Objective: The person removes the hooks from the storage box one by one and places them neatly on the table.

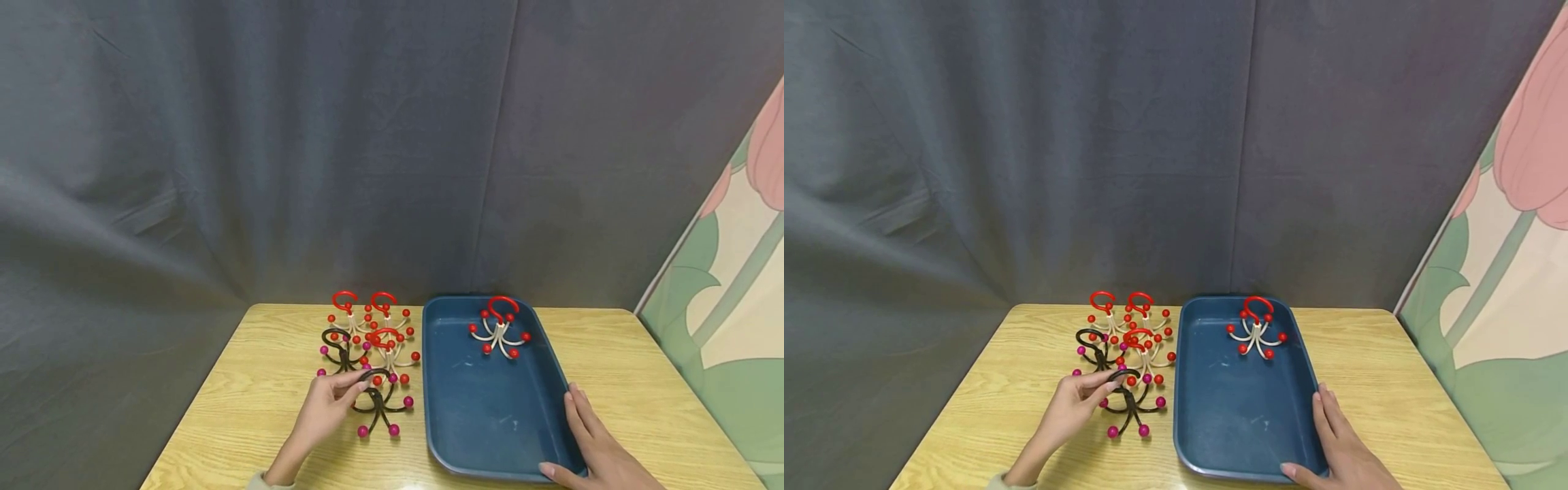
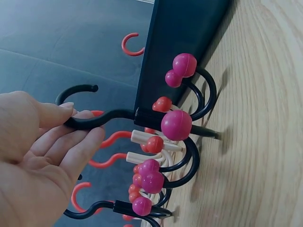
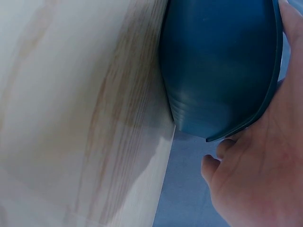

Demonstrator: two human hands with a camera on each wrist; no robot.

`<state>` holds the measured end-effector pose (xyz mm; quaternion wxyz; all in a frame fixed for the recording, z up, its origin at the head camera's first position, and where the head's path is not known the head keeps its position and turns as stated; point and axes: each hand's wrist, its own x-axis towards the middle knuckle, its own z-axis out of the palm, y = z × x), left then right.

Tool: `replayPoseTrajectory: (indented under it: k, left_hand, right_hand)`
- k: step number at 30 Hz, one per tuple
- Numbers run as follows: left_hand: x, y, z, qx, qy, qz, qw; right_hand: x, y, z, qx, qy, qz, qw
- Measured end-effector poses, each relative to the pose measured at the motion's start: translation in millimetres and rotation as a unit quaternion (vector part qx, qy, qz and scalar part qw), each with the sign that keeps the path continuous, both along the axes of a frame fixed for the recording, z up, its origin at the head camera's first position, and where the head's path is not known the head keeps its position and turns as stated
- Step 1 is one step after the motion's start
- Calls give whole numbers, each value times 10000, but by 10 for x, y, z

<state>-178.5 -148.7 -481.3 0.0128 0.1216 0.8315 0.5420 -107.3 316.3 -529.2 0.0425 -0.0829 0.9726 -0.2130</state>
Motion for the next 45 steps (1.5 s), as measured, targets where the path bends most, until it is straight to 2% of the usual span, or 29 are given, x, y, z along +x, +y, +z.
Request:
replayPoseTrajectory:
  k: [6, 18, 23, 28, 34, 36, 38, 43, 45]
  left_hand:
    - [-28, -23, -36, -141, 127, -93, 9998]
    - [-30, 21, -68, -35, 141, 54, 9999]
    - [-35, 11, -83, -83, 224, -55, 9997]
    - [-35, 1, -78, -146, 92, -170, 9997]
    - [-26, 14, -22, -299, 134, -302, 9990]
    - [-19, 28, 28, -362, 271, -308, 9985]
    - [-16, 60, 127, -464, 541, -242, 9972]
    - [-19, 220, 521, -829, 1417, 85, 9864]
    - [-29, 308, 661, -812, 1675, 104, 9825]
  right_hand:
    - [10, 18, -22, -26, 88, 34, 10000]
    - [5, 16, -32, -10, 126, 45, 9999]
    - [0, 13, -20, -14, 94, 37, 9999]
    - [-4, 15, -12, -42, 40, 33, 10000]
    - [4, 16, -18, -60, 101, 57, 9999]
    - [4, 14, -17, -61, 98, 56, 9999]
    - [2, 12, -12, -59, 77, 54, 9999]
    - [0, 12, -2, -54, -4, 34, 10000]
    - [1, 11, 1, -40, -13, 26, 10000]
